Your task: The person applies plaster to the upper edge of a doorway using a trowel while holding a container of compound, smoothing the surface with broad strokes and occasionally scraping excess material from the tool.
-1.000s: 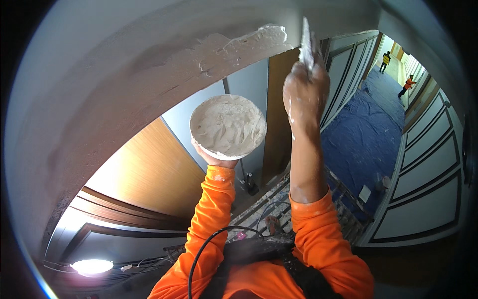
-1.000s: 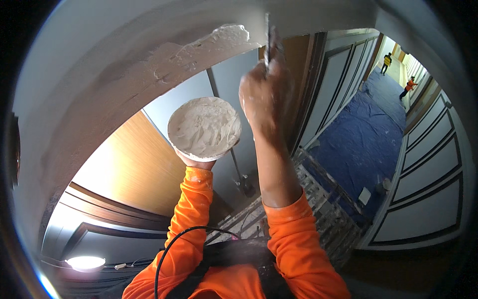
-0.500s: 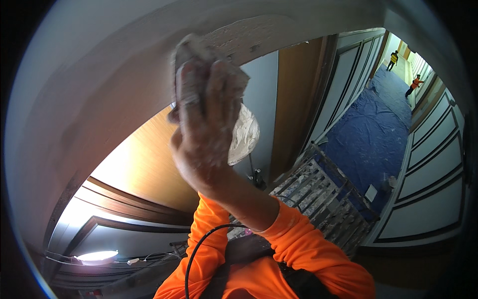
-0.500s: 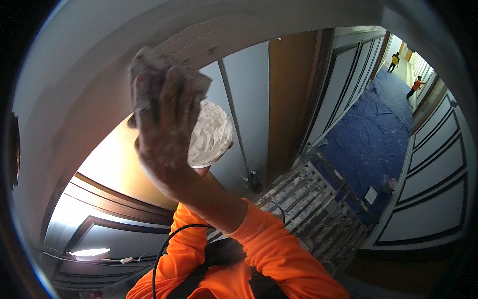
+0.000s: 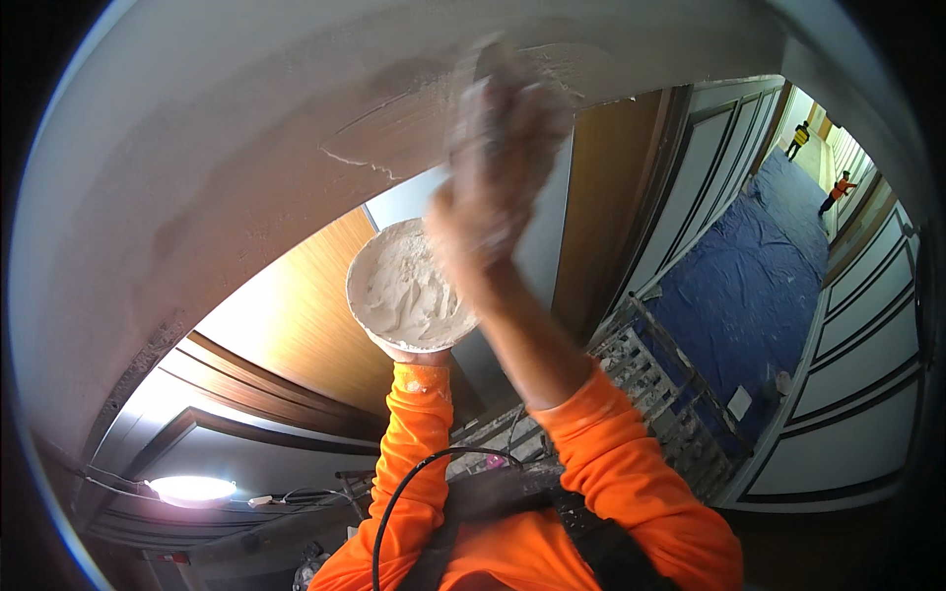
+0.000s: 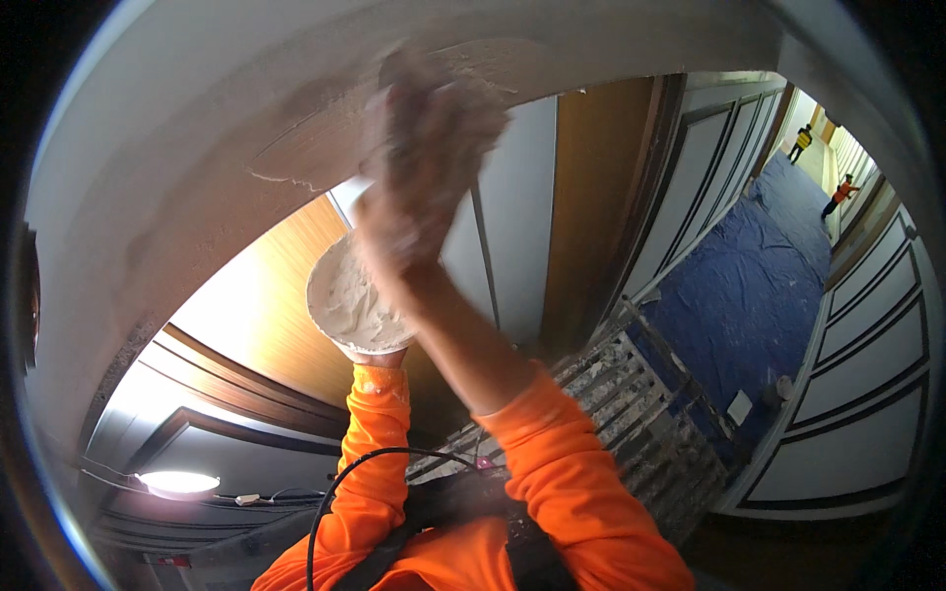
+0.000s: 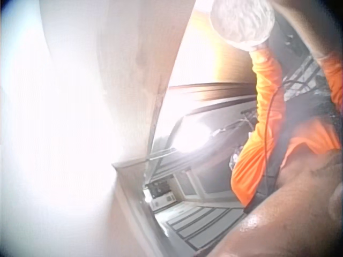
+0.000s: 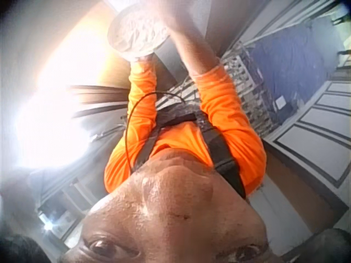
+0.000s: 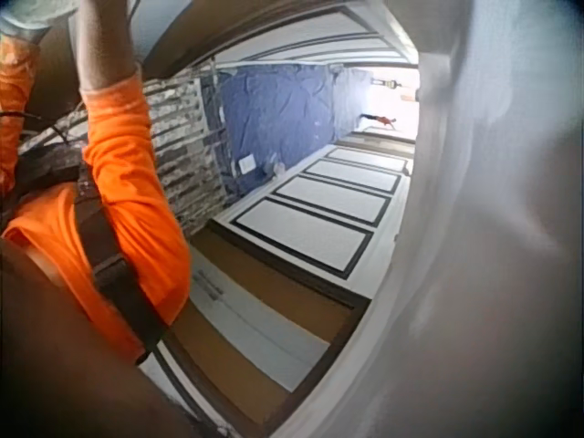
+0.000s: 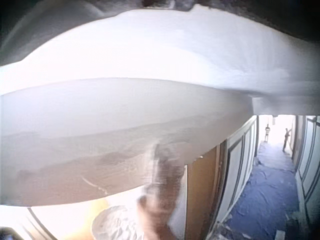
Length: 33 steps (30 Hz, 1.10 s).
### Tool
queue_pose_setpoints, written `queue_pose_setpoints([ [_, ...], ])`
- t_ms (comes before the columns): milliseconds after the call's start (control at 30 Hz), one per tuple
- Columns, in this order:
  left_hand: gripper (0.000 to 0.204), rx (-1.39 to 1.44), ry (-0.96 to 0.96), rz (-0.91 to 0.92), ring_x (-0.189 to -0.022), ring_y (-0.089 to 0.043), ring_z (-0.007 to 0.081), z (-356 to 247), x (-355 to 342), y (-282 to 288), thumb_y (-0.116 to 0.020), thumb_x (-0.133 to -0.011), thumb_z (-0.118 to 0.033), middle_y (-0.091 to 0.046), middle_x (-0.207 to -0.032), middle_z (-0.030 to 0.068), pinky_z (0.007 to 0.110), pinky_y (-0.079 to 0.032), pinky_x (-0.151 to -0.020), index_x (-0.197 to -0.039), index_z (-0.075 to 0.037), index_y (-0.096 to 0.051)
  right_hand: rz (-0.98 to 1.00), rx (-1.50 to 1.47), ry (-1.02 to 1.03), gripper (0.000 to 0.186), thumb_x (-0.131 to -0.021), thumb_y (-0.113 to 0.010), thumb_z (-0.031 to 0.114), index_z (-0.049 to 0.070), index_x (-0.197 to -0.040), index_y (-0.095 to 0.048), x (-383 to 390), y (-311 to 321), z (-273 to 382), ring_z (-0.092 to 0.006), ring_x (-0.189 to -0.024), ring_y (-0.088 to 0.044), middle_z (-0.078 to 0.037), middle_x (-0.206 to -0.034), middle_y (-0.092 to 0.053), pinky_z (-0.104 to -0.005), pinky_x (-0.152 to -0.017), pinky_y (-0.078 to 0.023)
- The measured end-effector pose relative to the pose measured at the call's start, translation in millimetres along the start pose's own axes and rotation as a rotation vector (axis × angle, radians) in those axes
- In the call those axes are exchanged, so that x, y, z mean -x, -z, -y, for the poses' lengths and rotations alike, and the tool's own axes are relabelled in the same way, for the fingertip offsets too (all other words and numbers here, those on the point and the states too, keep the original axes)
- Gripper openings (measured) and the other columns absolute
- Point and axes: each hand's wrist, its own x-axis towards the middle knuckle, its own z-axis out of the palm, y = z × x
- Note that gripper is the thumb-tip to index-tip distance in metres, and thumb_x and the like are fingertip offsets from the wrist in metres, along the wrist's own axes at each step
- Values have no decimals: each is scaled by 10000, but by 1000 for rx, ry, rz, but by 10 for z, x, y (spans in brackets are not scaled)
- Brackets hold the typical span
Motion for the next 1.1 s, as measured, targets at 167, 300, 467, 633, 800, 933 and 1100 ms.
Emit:
queue_pose_setpoints([
  [167, 762, -8, 47, -3, -1384, -288, 333, -49, 41, 196, -367, -911, -615, -279, -1518, 134, 517, -228, -1139, -1488, -140, -216, 412, -456, 138, 696, -773, -555, 4, 50, -1440, -362, 599, 375, 840, -430, -1414, -183, -235, -1499, -285, -543, -1135, -129],
  [300, 807, 18, 58, 18, -1385, -289, 333, -97, 29, 424, -392, -883, -659, -281, -1519, 123, 523, -237, -1136, -1489, -157, -214, 466, -524, -428, 381, -814, -532, 15, -10, -1193, -519, 59, 997, 207, -357, -1270, -364, -274, -1361, -398, -447, -1035, -306],
  [467, 894, 61, 73, -95, -1390, -283, 322, -71, 27, 301, -429, -827, -726, -307, -1513, 86, 519, -222, -1143, -1485, -158, -223, 185, -24, -514, 409, -848, -404, 6, -88, -1240, -476, -623, 613, -825, -367, -888, -636, -296, -1021, -604, -442, -850, -491],
  [633, 844, -141, 36, 47, -1388, -286, 327, -20, 9, 149, -413, -857, -691, -310, -1510, 100, 523, -223, -1141, -1478, -145, -242, 126, 57, -129, 586, -797, -432, -17, -3, -1382, -408, -343, 386, -418, -352, -1025, -627, -308, -1287, -502, -423, -942, -485],
  [800, 731, -31, -101, -1, -1362, -329, 319, -107, 189, -184, -384, -916, -605, -348, -1483, 125, 507, -258, -1125, -1456, -122, -291, 113, -134, -62, 687, -707, -466, -129, -21, -1382, -399, -236, 453, 225, -485, -1185, -487, -345, -1324, -413, -476, -1001, -445],
  [933, 736, 22, -150, 5, -1363, -328, 313, -325, 247, -67, -386, -911, -614, -348, -1485, 115, 501, -256, -1127, -1457, -130, -289, 189, -153, -108, 717, -641, -549, -132, 11, -1340, -476, 7, 408, 707, -496, -1197, -435, -329, -1322, -391, -545, -998, -375],
  [1100, 743, 24, -193, -4, -1365, -327, 305, -559, 406, 80, -389, -905, -625, -348, -1486, 103, 494, -254, -1130, -1459, -140, -288, 183, -222, -73, 718, -687, -580, -82, 63, -1380, -462, 404, 185, 1062, -478, -1277, -298, -299, -1393, -303, -542, -1044, -271],
])
